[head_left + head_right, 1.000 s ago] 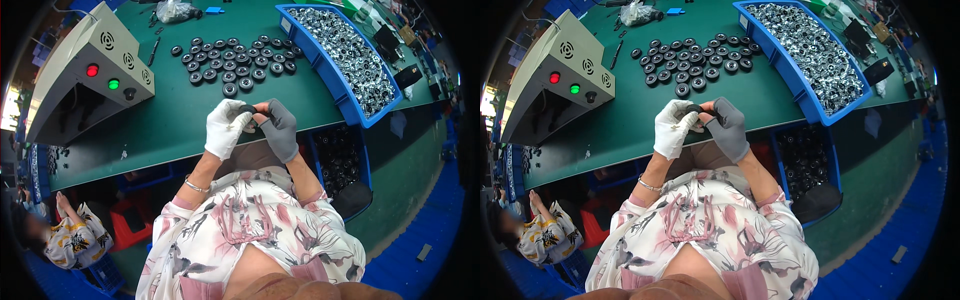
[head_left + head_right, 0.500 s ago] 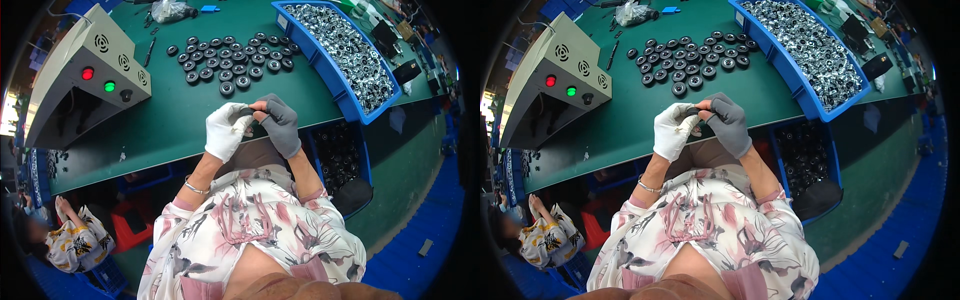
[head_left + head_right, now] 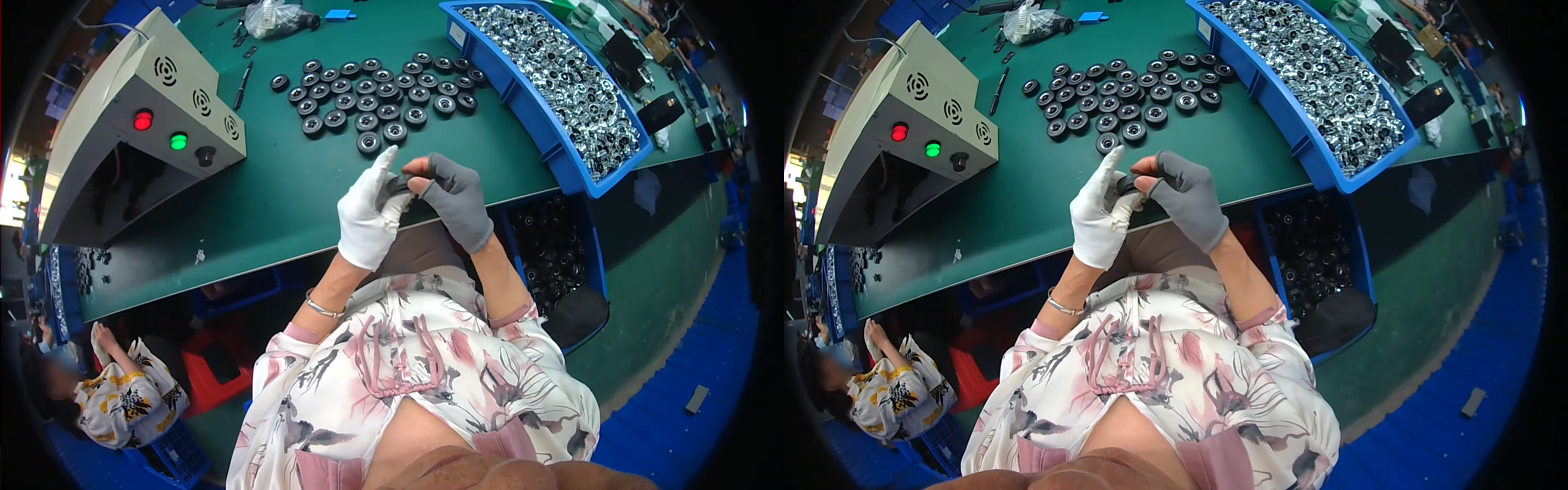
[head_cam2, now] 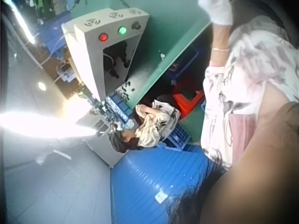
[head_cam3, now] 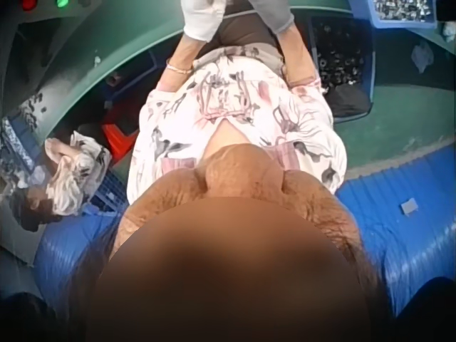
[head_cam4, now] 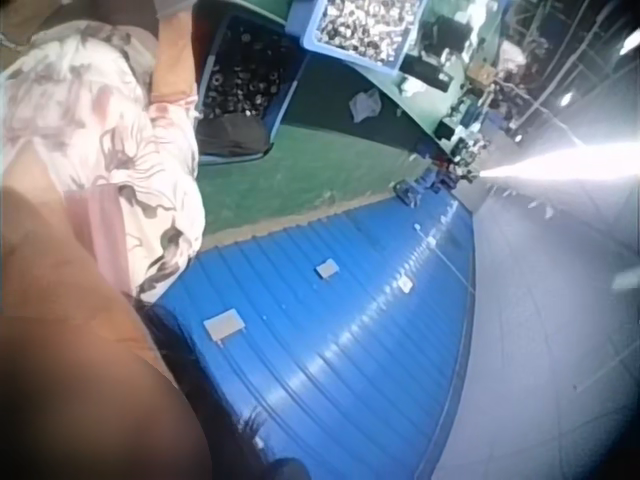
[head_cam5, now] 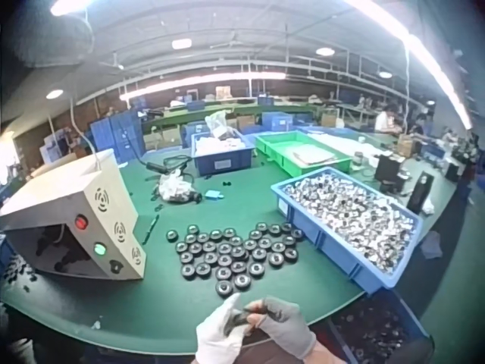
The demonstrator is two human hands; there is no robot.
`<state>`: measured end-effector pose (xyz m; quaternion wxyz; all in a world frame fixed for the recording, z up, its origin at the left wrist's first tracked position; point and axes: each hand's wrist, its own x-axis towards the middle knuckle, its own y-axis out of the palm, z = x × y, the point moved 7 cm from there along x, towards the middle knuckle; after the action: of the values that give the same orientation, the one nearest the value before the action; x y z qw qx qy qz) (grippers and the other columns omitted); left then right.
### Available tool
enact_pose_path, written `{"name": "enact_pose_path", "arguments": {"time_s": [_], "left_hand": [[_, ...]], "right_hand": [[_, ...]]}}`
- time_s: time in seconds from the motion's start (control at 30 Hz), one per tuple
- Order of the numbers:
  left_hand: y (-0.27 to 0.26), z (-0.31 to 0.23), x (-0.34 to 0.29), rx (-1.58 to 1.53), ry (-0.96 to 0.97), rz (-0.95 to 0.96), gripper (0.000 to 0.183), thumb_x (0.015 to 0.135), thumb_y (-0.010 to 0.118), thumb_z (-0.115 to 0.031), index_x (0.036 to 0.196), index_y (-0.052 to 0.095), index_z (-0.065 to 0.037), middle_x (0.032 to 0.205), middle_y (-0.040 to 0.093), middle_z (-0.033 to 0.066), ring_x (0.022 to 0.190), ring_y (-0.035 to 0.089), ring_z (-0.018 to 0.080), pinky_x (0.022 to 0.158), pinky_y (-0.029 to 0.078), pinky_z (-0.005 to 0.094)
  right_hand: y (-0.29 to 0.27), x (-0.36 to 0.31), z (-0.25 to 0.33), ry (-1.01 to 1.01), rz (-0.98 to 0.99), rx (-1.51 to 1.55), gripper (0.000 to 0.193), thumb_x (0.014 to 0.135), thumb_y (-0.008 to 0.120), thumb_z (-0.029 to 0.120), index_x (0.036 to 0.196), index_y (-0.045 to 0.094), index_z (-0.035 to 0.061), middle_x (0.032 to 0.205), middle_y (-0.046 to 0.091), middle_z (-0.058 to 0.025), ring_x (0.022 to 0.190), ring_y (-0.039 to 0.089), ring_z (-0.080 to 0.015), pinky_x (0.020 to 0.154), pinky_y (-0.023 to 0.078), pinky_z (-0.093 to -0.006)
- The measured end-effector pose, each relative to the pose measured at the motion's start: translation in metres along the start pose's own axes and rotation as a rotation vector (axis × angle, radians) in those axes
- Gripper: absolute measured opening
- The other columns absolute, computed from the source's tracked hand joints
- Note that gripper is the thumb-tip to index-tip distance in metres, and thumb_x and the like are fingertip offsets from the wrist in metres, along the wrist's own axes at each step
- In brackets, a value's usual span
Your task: Assembling small wheel-like plastic parts by manually inserting pins or internal components at a factory workbench.
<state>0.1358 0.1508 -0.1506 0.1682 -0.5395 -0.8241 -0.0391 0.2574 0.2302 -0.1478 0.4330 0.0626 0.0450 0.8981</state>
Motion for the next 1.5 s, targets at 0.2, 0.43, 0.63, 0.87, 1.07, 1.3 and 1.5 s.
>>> {"name": "enact_pose_path", "arguments": {"time_s": [0.2, 0.43, 0.63, 0.87, 1.07, 1.3, 1.5], "left_hand": [[-0.003, -0.011, -0.006, 0.188, 0.179, -0.062, 0.065, 0.083, 0.076, 0.007, 0.143, 0.055, -0.002, 0.1, 0.069, 0.0082, 0.078, 0.066, 0.0082, 0.07, 0.056, 0.0246], [-0.004, 0.005, 0.0, -0.311, -0.17, -0.056, 0.045, 0.095, 0.066, 0.003, 0.139, 0.055, 0.004, 0.11, 0.068, 0.0093, 0.08, 0.067, 0.0127, 0.07, 0.059, 0.0269], [-0.002, 0.017, -0.012, -0.645, -0.378, -0.157, 0.039, 0.107, 0.053, -0.021, 0.134, 0.056, 0.007, 0.114, 0.068, 0.0156, 0.09, 0.072, 0.0214, 0.077, 0.064, 0.0333], [-0.001, 0.01, -0.015, -0.565, -0.438, -0.113, 0.038, 0.107, 0.053, -0.019, 0.137, 0.055, 0.005, 0.111, 0.069, 0.0162, 0.086, 0.074, 0.0258, 0.076, 0.064, 0.0358], [0.004, 0.006, -0.019, -0.639, -0.415, -0.071, 0.041, 0.107, 0.055, -0.019, 0.139, 0.049, 0.006, 0.11, 0.068, 0.0177, 0.086, 0.074, 0.0252, 0.073, 0.064, 0.0338], [-0.001, 0.007, -0.009, -0.281, -0.486, 0.021, 0.03, 0.102, 0.062, -0.009, 0.128, 0.055, 0.004, 0.102, 0.068, 0.0126, 0.077, 0.07, 0.0171, 0.068, 0.062, 0.0287], [0.002, 0.011, -0.005, -0.571, -0.443, -0.122, 0.03, 0.1, 0.064, -0.008, 0.127, 0.057, 0.005, 0.106, 0.066, 0.0111, 0.079, 0.066, 0.0125, 0.07, 0.06, 0.0266]], "right_hand": [[0.001, 0.007, 0.002, 0.063, 0.116, -0.054, 0.021, 0.097, 0.066, 0.016, 0.106, 0.07, -0.0023, 0.093, 0.067, 0.0008, 0.087, 0.058, -0.0054, 0.077, 0.047, -0.022], [0.005, 0.007, 0.008, 0.073, 0.139, 0.052, 0.026, 0.095, 0.065, 0.013, 0.114, 0.068, -0.0034, 0.101, 0.068, -0.0015, 0.093, 0.059, -0.0076, 0.083, 0.048, -0.0243], [0.007, -0.003, 0.009, 0.049, 0.113, 0.004, 0.04, 0.092, 0.064, 0.008, 0.129, 0.061, -0.0053, 0.117, 0.066, -0.0068, 0.106, 0.061, -0.0112, 0.096, 0.048, -0.0263], [0.005, 0.0, 0.004, 0.069, 0.121, 0.003, 0.035, 0.095, 0.06, 0.006, 0.128, 0.063, -0.0061, 0.109, 0.069, -0.0051, 0.095, 0.062, -0.0084, 0.085, 0.051, -0.0232], [0.004, -0.003, 0.009, 0.131, 0.112, 0.022, 0.033, 0.099, 0.056, 0.009, 0.128, 0.064, -0.005, 0.105, 0.07, -0.0035, 0.09, 0.062, -0.007, 0.081, 0.051, -0.023], [-0.002, -0.001, 0.006, 0.057, 0.055, -0.066, 0.03, 0.101, 0.056, 0.013, 0.124, 0.065, -0.0035, 0.102, 0.07, -0.0028, 0.09, 0.062, -0.0077, 0.082, 0.051, -0.024], [-0.005, -0.006, -0.003, 0.034, -0.072, 0.032, 0.023, 0.1, 0.058, 0.01, 0.117, 0.066, -0.0044, 0.102, 0.07, -0.0035, 0.089, 0.063, -0.0078, 0.082, 0.051, -0.0227]]}}
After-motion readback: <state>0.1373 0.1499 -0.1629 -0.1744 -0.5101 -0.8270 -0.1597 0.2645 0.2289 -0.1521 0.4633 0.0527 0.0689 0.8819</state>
